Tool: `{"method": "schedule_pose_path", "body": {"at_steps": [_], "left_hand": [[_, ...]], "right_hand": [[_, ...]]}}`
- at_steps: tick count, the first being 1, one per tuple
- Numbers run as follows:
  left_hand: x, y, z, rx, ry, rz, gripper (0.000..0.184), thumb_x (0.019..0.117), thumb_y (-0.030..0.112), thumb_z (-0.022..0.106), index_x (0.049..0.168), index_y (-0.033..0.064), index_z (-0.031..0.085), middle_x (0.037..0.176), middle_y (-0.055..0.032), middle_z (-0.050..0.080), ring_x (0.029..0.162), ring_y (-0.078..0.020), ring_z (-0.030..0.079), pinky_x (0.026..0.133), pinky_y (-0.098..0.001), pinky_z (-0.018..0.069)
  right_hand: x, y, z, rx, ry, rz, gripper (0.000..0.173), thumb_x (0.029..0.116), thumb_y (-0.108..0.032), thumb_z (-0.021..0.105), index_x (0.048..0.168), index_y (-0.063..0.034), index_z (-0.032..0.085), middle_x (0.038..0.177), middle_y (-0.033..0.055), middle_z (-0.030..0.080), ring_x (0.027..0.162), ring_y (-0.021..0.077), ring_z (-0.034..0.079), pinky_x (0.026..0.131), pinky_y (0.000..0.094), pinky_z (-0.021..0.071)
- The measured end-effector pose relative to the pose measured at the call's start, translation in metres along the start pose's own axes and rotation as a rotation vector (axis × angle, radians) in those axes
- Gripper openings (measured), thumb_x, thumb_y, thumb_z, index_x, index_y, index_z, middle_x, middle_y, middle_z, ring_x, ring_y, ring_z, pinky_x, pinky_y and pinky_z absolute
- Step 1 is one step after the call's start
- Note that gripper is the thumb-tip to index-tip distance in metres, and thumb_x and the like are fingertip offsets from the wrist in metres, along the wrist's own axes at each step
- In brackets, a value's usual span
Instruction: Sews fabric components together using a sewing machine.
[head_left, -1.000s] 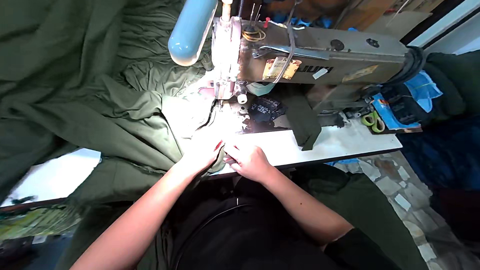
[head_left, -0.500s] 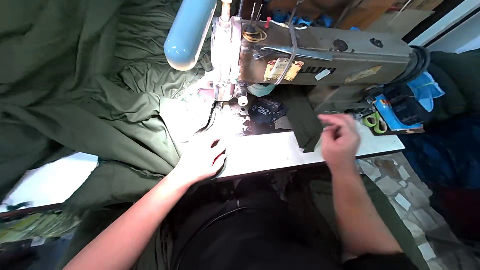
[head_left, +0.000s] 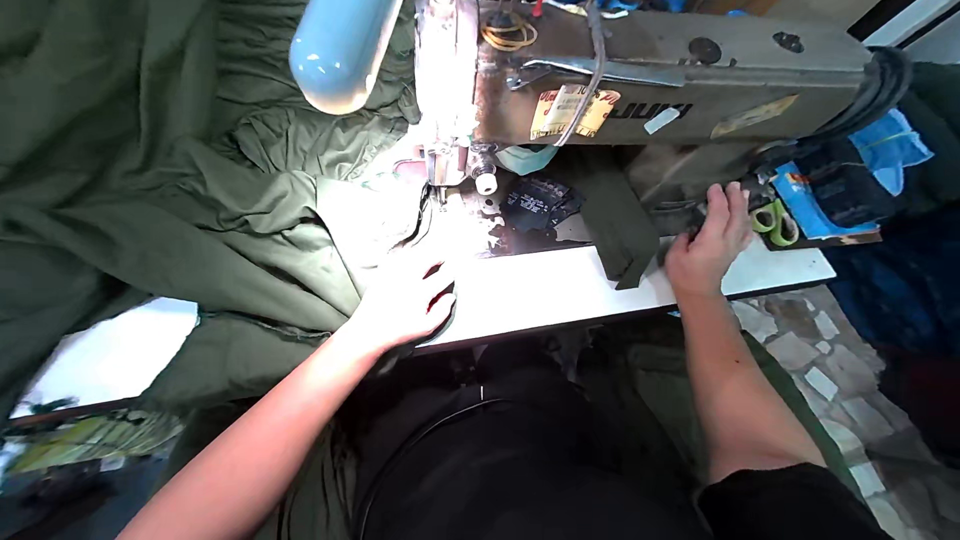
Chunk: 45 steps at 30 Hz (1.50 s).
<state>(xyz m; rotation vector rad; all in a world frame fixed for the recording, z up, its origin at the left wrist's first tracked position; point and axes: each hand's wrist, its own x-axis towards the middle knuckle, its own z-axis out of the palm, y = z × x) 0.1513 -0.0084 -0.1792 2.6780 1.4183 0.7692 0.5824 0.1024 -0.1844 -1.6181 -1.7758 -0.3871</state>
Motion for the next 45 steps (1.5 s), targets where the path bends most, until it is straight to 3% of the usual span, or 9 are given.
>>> {"method": "schedule_pose_path", "body": {"at_steps": [4, 11, 20, 39, 42, 45], "left_hand": [[0.001, -0.003, 0.0, 0.001, -0.001, -0.007, 0.043, 0.0943, 0.032, 0.049, 0.119, 0.0088, 0.076, 0.127, -0.0178, 0.068, 0.119, -0.0378, 0.063, 0.098, -0.0595, 0.0454], [0.01, -0.011, -0.002, 0.023, 0.011, 0.008, 0.043, 0.0932, 0.031, 0.05, 0.117, 0.0073, 0.076, 0.125, -0.0185, 0.069, 0.118, -0.038, 0.064, 0.099, -0.0579, 0.0458], [0.025, -0.027, 0.0, 0.045, 0.046, 0.044, 0.041, 0.0963, 0.031, 0.049, 0.111, 0.0057, 0.077, 0.124, -0.0188, 0.069, 0.117, -0.0385, 0.064, 0.098, -0.0574, 0.0472], [0.053, -0.055, 0.002, 0.08, 0.04, 0.008, 0.039, 0.0972, 0.034, 0.052, 0.111, 0.0084, 0.077, 0.115, -0.0183, 0.069, 0.109, -0.038, 0.066, 0.093, -0.0567, 0.0507], [0.058, -0.058, 0.001, 0.062, 0.016, -0.026, 0.038, 0.0971, 0.034, 0.052, 0.108, 0.0078, 0.078, 0.111, -0.0184, 0.068, 0.106, -0.039, 0.066, 0.091, -0.0576, 0.0508], [0.061, -0.066, 0.004, 0.065, -0.006, -0.056, 0.041, 0.0976, 0.036, 0.051, 0.105, 0.0062, 0.078, 0.115, -0.018, 0.07, 0.11, -0.0387, 0.066, 0.093, -0.0582, 0.0505]], "right_hand": [[0.001, -0.005, 0.001, -0.011, 0.017, -0.005, 0.057, 0.0929, -0.001, 0.051, 0.149, -0.0061, 0.051, 0.157, 0.0314, 0.039, 0.147, 0.0544, 0.032, 0.113, 0.0717, 0.025], [0.002, -0.006, 0.002, 0.001, 0.024, -0.029, 0.056, 0.0931, 0.001, 0.05, 0.149, -0.004, 0.05, 0.157, 0.0306, 0.04, 0.148, 0.0529, 0.033, 0.115, 0.0709, 0.0244], [0.001, -0.002, 0.004, -0.021, 0.032, -0.037, 0.055, 0.096, -0.003, 0.049, 0.15, -0.0092, 0.05, 0.158, 0.0297, 0.04, 0.147, 0.053, 0.034, 0.115, 0.0701, 0.0262], [0.0, -0.001, 0.001, 0.023, -0.015, -0.064, 0.057, 0.0919, 0.0, 0.05, 0.148, -0.0005, 0.048, 0.157, 0.0316, 0.039, 0.148, 0.0537, 0.031, 0.116, 0.0715, 0.0238], [0.0, 0.0, 0.002, 0.018, -0.019, -0.044, 0.058, 0.0906, -0.001, 0.051, 0.149, -0.0014, 0.048, 0.158, 0.031, 0.038, 0.149, 0.0525, 0.03, 0.116, 0.0707, 0.0239], [0.0, -0.002, 0.001, 0.044, -0.022, -0.024, 0.059, 0.0889, 0.001, 0.052, 0.148, -0.0008, 0.049, 0.158, 0.0293, 0.039, 0.149, 0.0513, 0.03, 0.116, 0.0704, 0.0244]]}}
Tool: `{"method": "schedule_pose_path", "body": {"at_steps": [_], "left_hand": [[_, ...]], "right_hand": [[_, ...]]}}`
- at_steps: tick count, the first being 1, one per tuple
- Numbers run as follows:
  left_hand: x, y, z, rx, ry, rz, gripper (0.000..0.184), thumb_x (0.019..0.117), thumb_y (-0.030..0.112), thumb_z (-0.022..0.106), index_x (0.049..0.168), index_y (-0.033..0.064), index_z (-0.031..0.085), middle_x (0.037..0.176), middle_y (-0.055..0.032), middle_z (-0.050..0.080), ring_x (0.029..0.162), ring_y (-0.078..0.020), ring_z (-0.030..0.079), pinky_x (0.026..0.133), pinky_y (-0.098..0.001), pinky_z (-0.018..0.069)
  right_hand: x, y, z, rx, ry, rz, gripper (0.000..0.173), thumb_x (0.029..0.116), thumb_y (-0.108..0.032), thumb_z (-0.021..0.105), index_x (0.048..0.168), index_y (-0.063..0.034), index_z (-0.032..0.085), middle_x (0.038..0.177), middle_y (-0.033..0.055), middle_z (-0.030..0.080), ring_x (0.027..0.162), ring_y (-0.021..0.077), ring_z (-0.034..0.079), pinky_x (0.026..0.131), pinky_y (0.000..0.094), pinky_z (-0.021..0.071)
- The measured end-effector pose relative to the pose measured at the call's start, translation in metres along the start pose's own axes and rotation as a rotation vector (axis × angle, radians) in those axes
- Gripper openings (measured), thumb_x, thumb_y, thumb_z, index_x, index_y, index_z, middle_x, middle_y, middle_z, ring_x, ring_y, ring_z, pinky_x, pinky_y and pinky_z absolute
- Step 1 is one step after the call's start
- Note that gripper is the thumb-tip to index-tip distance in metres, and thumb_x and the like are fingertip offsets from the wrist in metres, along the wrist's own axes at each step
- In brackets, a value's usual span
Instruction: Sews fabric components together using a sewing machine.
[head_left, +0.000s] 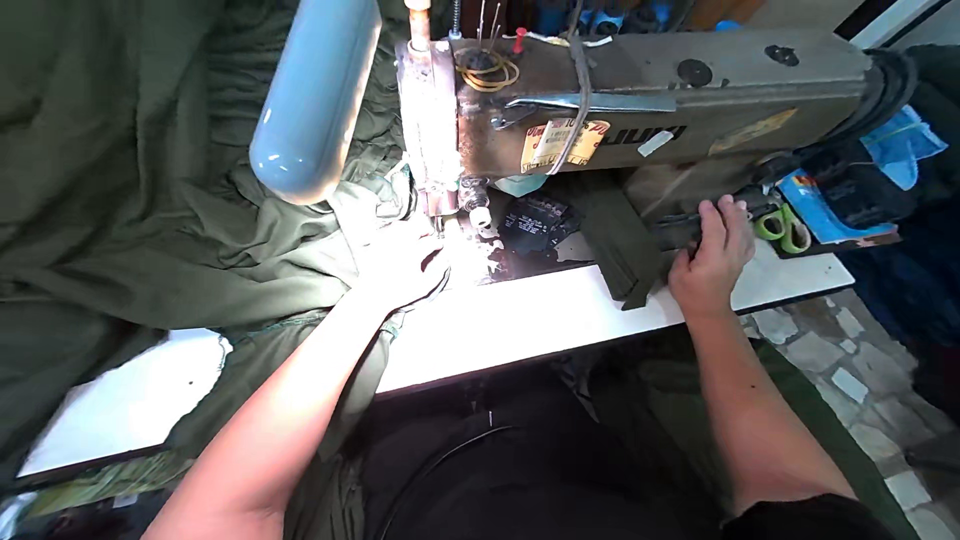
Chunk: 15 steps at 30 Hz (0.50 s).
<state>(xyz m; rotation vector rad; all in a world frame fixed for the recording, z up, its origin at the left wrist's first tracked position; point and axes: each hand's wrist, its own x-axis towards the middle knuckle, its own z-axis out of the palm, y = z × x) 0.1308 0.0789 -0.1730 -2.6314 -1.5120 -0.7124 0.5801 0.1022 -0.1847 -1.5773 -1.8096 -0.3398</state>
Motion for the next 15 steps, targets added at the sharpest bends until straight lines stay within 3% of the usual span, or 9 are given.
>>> {"method": "schedule_pose_path", "body": {"at_steps": [5, 8, 10, 12, 13, 15], "left_hand": [[0.007, -0.006, 0.001, -0.021, 0.049, -0.003, 0.044, 0.1002, 0.037, 0.049, 0.093, 0.0023, 0.075, 0.106, -0.0172, 0.073, 0.104, -0.0373, 0.069, 0.091, -0.0567, 0.0525], [0.007, -0.006, -0.001, -0.029, 0.036, -0.051, 0.045, 0.1, 0.037, 0.05, 0.1, 0.0017, 0.076, 0.114, -0.019, 0.073, 0.112, -0.0394, 0.068, 0.096, -0.0582, 0.0506], [0.008, -0.006, 0.0, -0.012, 0.041, -0.07, 0.043, 0.0985, 0.036, 0.052, 0.104, 0.0024, 0.077, 0.117, -0.0194, 0.073, 0.114, -0.0406, 0.067, 0.097, -0.0593, 0.0501], [0.009, -0.006, 0.0, -0.008, 0.028, -0.079, 0.042, 0.0991, 0.036, 0.052, 0.105, 0.0028, 0.077, 0.117, -0.0195, 0.072, 0.114, -0.0409, 0.066, 0.096, -0.0602, 0.0494], [0.008, -0.007, 0.001, -0.004, 0.028, -0.073, 0.042, 0.0991, 0.036, 0.052, 0.103, 0.0035, 0.077, 0.117, -0.0192, 0.072, 0.114, -0.0405, 0.066, 0.096, -0.0597, 0.0497], [0.008, -0.006, 0.002, -0.007, 0.026, -0.061, 0.043, 0.099, 0.037, 0.051, 0.103, 0.0042, 0.078, 0.117, -0.0189, 0.072, 0.114, -0.0402, 0.066, 0.095, -0.0595, 0.05]], "right_hand": [[0.0, -0.001, 0.001, 0.002, 0.03, -0.002, 0.057, 0.0895, 0.003, 0.051, 0.146, -0.0018, 0.052, 0.156, 0.0275, 0.043, 0.148, 0.0495, 0.034, 0.116, 0.0682, 0.0272], [0.0, -0.001, 0.001, 0.001, 0.049, -0.006, 0.055, 0.0896, 0.002, 0.05, 0.144, -0.0016, 0.054, 0.155, 0.028, 0.045, 0.147, 0.0507, 0.036, 0.115, 0.0687, 0.0285], [0.0, -0.002, 0.0, -0.008, 0.025, 0.007, 0.05, 0.09, 0.004, 0.051, 0.14, -0.0001, 0.058, 0.149, 0.0294, 0.05, 0.142, 0.0517, 0.043, 0.113, 0.0672, 0.0334], [0.001, -0.006, -0.006, -0.043, -0.14, 0.047, 0.041, 0.0908, 0.007, 0.053, 0.13, 0.0043, 0.064, 0.136, 0.0334, 0.059, 0.127, 0.0557, 0.054, 0.103, 0.0698, 0.0408], [0.005, -0.008, -0.01, -0.062, -0.271, 0.074, 0.037, 0.0936, 0.008, 0.054, 0.129, 0.005, 0.065, 0.133, 0.0338, 0.06, 0.123, 0.0563, 0.056, 0.101, 0.0716, 0.042], [0.012, -0.007, -0.02, -0.067, -0.338, 0.074, 0.038, 0.0923, 0.009, 0.055, 0.129, 0.004, 0.066, 0.133, 0.0324, 0.06, 0.123, 0.056, 0.056, 0.1, 0.0723, 0.0415]]}}
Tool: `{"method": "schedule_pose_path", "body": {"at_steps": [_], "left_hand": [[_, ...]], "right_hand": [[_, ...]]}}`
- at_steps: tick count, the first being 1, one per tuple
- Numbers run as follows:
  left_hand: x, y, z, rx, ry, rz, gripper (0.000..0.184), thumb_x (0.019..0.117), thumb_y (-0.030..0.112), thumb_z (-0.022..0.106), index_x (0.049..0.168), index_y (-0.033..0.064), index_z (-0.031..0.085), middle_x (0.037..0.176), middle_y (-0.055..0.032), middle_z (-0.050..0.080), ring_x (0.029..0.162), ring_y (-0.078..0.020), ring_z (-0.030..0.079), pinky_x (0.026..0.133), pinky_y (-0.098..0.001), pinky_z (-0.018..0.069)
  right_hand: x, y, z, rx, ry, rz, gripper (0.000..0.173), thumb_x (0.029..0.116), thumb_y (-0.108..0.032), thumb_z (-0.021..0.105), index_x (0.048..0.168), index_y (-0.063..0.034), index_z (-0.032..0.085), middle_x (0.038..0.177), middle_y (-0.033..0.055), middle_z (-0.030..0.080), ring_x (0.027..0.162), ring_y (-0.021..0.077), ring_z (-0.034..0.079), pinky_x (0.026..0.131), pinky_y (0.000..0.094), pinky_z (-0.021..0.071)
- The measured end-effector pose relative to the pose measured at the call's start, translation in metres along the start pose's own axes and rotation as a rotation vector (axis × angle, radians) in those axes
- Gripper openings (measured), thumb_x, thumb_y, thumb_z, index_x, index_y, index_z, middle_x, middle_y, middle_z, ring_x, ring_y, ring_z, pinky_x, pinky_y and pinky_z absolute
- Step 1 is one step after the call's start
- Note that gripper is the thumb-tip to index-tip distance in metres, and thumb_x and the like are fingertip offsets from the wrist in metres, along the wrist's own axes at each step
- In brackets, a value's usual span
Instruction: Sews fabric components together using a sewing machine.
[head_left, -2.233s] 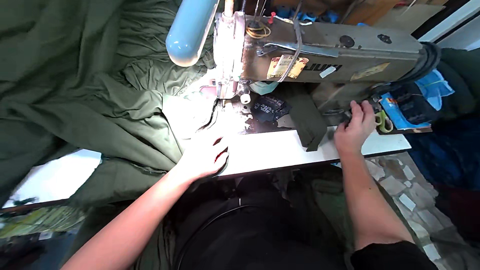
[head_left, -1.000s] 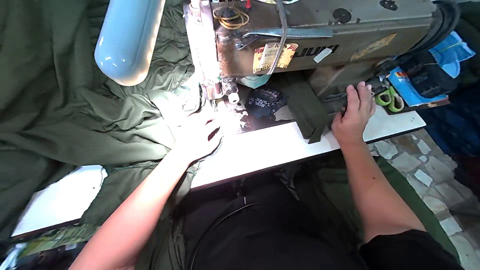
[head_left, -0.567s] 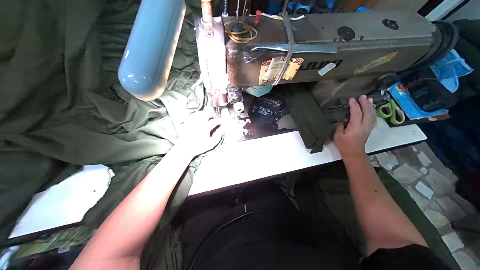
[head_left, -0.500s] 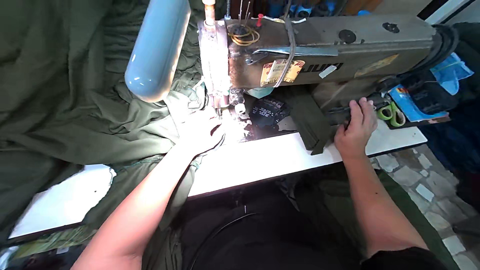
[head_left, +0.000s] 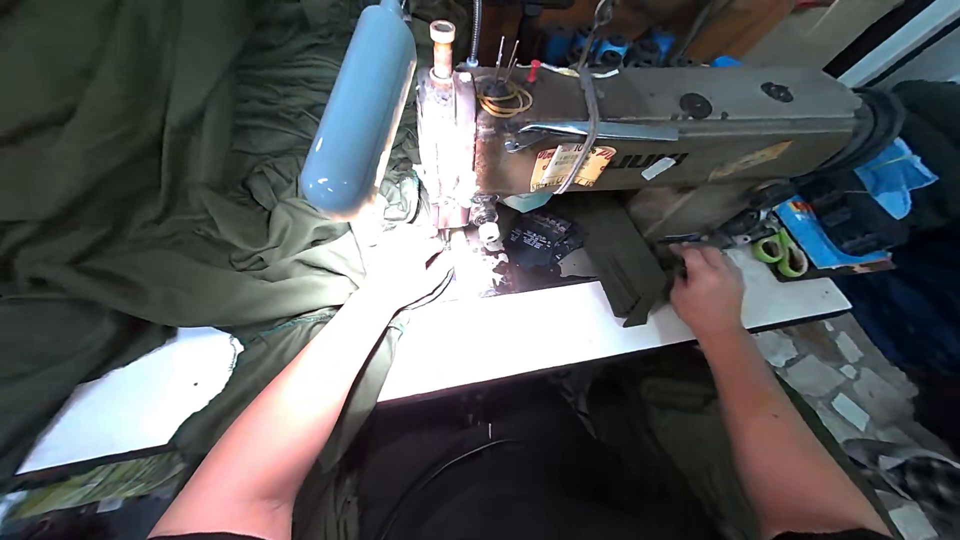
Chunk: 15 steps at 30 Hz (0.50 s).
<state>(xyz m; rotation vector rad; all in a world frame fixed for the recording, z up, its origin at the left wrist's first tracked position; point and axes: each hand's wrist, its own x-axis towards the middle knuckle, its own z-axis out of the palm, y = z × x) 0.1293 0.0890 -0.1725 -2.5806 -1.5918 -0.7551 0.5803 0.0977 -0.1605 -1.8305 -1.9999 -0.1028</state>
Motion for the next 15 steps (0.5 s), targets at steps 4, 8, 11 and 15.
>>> {"method": "schedule_pose_path", "body": {"at_steps": [4, 8, 11, 15], "left_hand": [[-0.001, -0.001, 0.003, -0.004, 0.011, -0.015, 0.044, 0.1007, 0.039, 0.051, 0.108, 0.0058, 0.078, 0.121, -0.0184, 0.071, 0.117, -0.0399, 0.066, 0.097, -0.0595, 0.0493], [0.002, 0.002, -0.001, 0.007, 0.021, -0.017, 0.038, 0.0985, 0.034, 0.054, 0.104, 0.0047, 0.078, 0.118, -0.0187, 0.072, 0.111, -0.0408, 0.067, 0.093, -0.0603, 0.0507], [0.002, 0.003, -0.002, 0.005, -0.004, -0.031, 0.037, 0.0984, 0.033, 0.054, 0.104, 0.0051, 0.078, 0.119, -0.0176, 0.071, 0.113, -0.0401, 0.066, 0.094, -0.0601, 0.0501], [0.002, 0.002, 0.0, 0.016, 0.008, -0.031, 0.037, 0.0993, 0.033, 0.052, 0.104, 0.0062, 0.078, 0.118, -0.0165, 0.072, 0.114, -0.0381, 0.066, 0.097, -0.0587, 0.049]], "right_hand": [[0.016, 0.003, -0.04, 0.078, 0.207, 0.002, 0.039, 0.0955, 0.004, 0.048, 0.132, 0.007, 0.061, 0.134, 0.0349, 0.058, 0.126, 0.0528, 0.055, 0.105, 0.0664, 0.0417], [0.057, 0.012, -0.075, 0.073, 0.358, 0.093, 0.041, 0.105, -0.01, 0.041, 0.14, 0.0086, 0.052, 0.142, 0.0364, 0.048, 0.133, 0.048, 0.049, 0.112, 0.0526, 0.0419], [0.099, 0.026, -0.098, 0.076, 0.381, 0.245, 0.048, 0.106, -0.017, 0.039, 0.148, 0.0039, 0.046, 0.151, 0.0331, 0.043, 0.143, 0.0431, 0.042, 0.119, 0.0465, 0.0345], [0.146, 0.051, -0.114, 0.045, 0.283, 0.435, 0.054, 0.1098, -0.034, 0.032, 0.146, 0.0041, 0.047, 0.144, 0.033, 0.052, 0.139, 0.0457, 0.048, 0.115, 0.06, 0.0356]]}}
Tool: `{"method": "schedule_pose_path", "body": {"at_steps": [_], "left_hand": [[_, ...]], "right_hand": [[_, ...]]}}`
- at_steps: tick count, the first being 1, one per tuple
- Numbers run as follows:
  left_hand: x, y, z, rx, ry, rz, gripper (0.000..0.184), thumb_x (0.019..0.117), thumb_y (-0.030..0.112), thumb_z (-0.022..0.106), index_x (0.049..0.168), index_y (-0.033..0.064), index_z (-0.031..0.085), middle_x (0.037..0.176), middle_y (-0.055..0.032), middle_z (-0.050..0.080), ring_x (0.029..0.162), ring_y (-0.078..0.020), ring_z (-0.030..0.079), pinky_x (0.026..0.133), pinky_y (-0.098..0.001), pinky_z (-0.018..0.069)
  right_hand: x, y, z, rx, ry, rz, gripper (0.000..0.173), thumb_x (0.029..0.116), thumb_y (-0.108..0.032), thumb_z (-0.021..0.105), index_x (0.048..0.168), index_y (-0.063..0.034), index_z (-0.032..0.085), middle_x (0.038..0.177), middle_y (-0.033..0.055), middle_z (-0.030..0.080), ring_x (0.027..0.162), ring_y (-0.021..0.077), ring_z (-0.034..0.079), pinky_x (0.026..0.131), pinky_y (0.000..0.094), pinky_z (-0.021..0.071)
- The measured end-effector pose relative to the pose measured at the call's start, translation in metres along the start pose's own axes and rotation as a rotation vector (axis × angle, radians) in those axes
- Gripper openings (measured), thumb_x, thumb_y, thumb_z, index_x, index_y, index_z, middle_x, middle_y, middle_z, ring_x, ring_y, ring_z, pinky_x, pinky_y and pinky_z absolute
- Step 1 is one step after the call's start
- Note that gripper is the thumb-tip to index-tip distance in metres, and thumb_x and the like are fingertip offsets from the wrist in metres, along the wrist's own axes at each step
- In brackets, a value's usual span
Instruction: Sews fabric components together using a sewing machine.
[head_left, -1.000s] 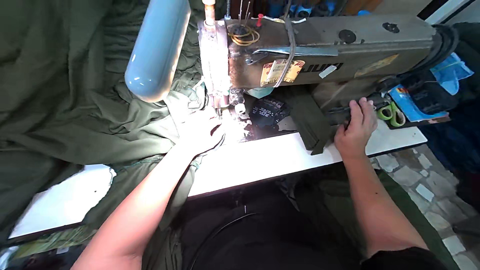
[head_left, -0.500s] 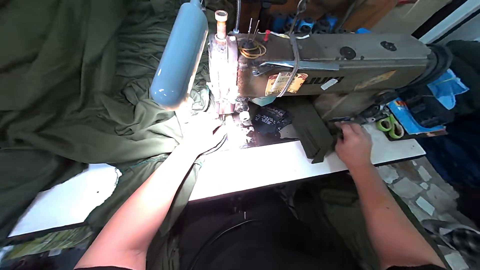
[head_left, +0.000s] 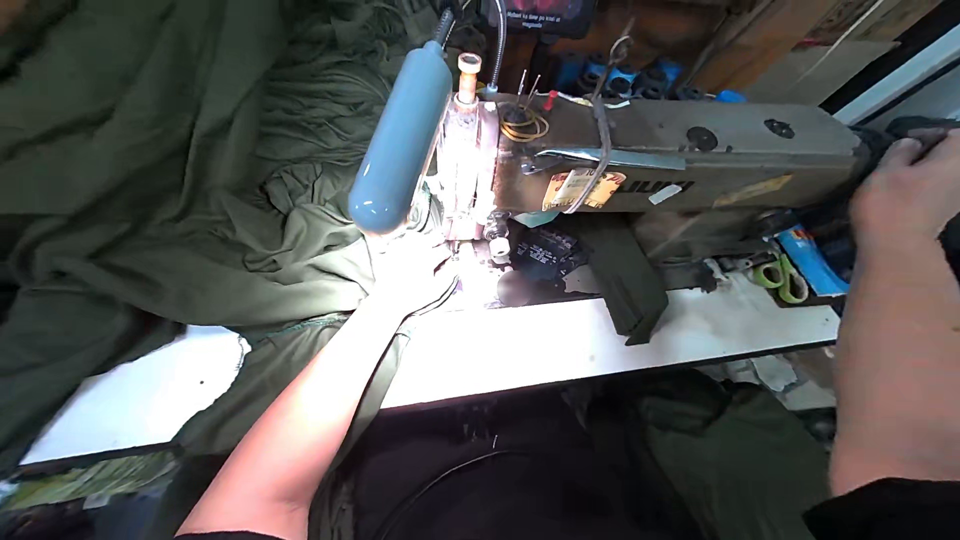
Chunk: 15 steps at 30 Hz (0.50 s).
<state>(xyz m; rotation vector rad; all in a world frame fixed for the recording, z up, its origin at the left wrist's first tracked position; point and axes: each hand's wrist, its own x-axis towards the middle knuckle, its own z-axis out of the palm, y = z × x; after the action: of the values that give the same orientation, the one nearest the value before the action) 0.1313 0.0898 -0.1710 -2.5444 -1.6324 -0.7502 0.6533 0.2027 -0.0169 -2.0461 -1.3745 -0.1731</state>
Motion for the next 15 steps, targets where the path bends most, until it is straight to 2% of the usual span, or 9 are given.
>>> {"method": "schedule_pose_path", "body": {"at_steps": [2, 3, 5, 6, 7, 9, 10, 13, 15], "left_hand": [[0.001, 0.001, 0.001, 0.004, 0.019, 0.005, 0.036, 0.0989, 0.032, 0.052, 0.101, 0.0062, 0.078, 0.114, -0.0157, 0.072, 0.11, -0.0375, 0.067, 0.095, -0.0578, 0.0491], [0.002, 0.003, -0.001, 0.003, 0.025, 0.004, 0.036, 0.0984, 0.031, 0.053, 0.101, 0.0056, 0.078, 0.113, -0.0161, 0.073, 0.109, -0.038, 0.067, 0.094, -0.0584, 0.0496], [-0.001, 0.006, -0.004, 0.002, 0.029, -0.019, 0.036, 0.0987, 0.032, 0.052, 0.1, 0.0067, 0.078, 0.117, -0.0147, 0.073, 0.111, -0.0366, 0.068, 0.094, -0.058, 0.0499], [-0.001, 0.008, -0.005, -0.013, 0.037, -0.02, 0.037, 0.1002, 0.033, 0.052, 0.099, 0.0071, 0.078, 0.119, -0.0128, 0.073, 0.112, -0.034, 0.067, 0.096, -0.0563, 0.0501], [0.001, 0.009, -0.005, -0.034, 0.046, -0.018, 0.036, 0.1012, 0.033, 0.052, 0.099, 0.0074, 0.078, 0.117, -0.0111, 0.072, 0.112, -0.0311, 0.066, 0.098, -0.054, 0.0498], [0.002, 0.006, 0.0, -0.036, 0.047, -0.013, 0.039, 0.1015, 0.035, 0.049, 0.102, 0.0087, 0.079, 0.117, -0.0094, 0.073, 0.114, -0.0292, 0.066, 0.101, -0.0524, 0.049], [0.001, 0.003, 0.004, -0.034, 0.054, -0.01, 0.04, 0.1013, 0.035, 0.049, 0.103, 0.0088, 0.079, 0.118, -0.0092, 0.073, 0.114, -0.0296, 0.067, 0.101, -0.0528, 0.0496], [0.001, -0.002, 0.009, -0.034, 0.033, -0.026, 0.04, 0.101, 0.034, 0.046, 0.104, 0.011, 0.079, 0.118, -0.0082, 0.073, 0.114, -0.0289, 0.067, 0.099, -0.0537, 0.0506], [0.0, -0.001, 0.006, -0.005, 0.024, -0.035, 0.04, 0.1004, 0.035, 0.046, 0.102, 0.0116, 0.078, 0.114, -0.0086, 0.074, 0.11, -0.0295, 0.069, 0.096, -0.0532, 0.0525]], "right_hand": [[0.012, -0.001, 0.003, -0.031, -0.015, 0.081, 0.06, 0.1096, -0.041, 0.031, 0.141, 0.0061, 0.05, 0.141, 0.0347, 0.054, 0.138, 0.0493, 0.048, 0.111, 0.0664, 0.0351], [0.01, -0.002, 0.005, -0.018, -0.008, 0.104, 0.061, 0.1099, -0.041, 0.031, 0.143, 0.0065, 0.049, 0.143, 0.0338, 0.053, 0.139, 0.0476, 0.047, 0.113, 0.064, 0.0344], [-0.015, -0.004, 0.011, 0.086, 0.035, 0.123, 0.058, 0.1106, -0.035, 0.031, 0.146, 0.0082, 0.046, 0.146, 0.0308, 0.052, 0.141, 0.0394, 0.048, 0.118, 0.051, 0.0342], [-0.032, -0.003, 0.017, 0.176, 0.068, 0.133, 0.055, 0.1112, -0.031, 0.031, 0.146, 0.0096, 0.044, 0.145, 0.0305, 0.052, 0.139, 0.0366, 0.05, 0.118, 0.0464, 0.0363], [-0.044, 0.003, 0.025, 0.259, 0.097, 0.154, 0.052, 0.112, -0.028, 0.031, 0.145, 0.01, 0.044, 0.141, 0.0303, 0.054, 0.133, 0.0357, 0.054, 0.115, 0.0461, 0.0404], [-0.054, 0.021, 0.039, 0.29, 0.11, 0.188, 0.049, 0.1124, -0.027, 0.032, 0.14, 0.0096, 0.049, 0.13, 0.0292, 0.062, 0.121, 0.0367, 0.063, 0.106, 0.0495, 0.0477], [-0.054, 0.024, 0.039, 0.248, 0.116, 0.188, 0.048, 0.112, -0.027, 0.032, 0.138, 0.0085, 0.051, 0.128, 0.028, 0.064, 0.12, 0.0367, 0.064, 0.106, 0.0498, 0.0472], [-0.041, 0.016, 0.021, 0.138, 0.148, 0.058, 0.048, 0.1112, -0.026, 0.033, 0.144, 0.0055, 0.049, 0.137, 0.0299, 0.059, 0.13, 0.0411, 0.057, 0.113, 0.0531, 0.0412], [-0.023, 0.001, 0.004, 0.017, 0.065, -0.014, 0.051, 0.112, -0.03, 0.033, 0.148, 0.0035, 0.046, 0.14, 0.0335, 0.056, 0.132, 0.0503, 0.054, 0.11, 0.0657, 0.0388]]}}
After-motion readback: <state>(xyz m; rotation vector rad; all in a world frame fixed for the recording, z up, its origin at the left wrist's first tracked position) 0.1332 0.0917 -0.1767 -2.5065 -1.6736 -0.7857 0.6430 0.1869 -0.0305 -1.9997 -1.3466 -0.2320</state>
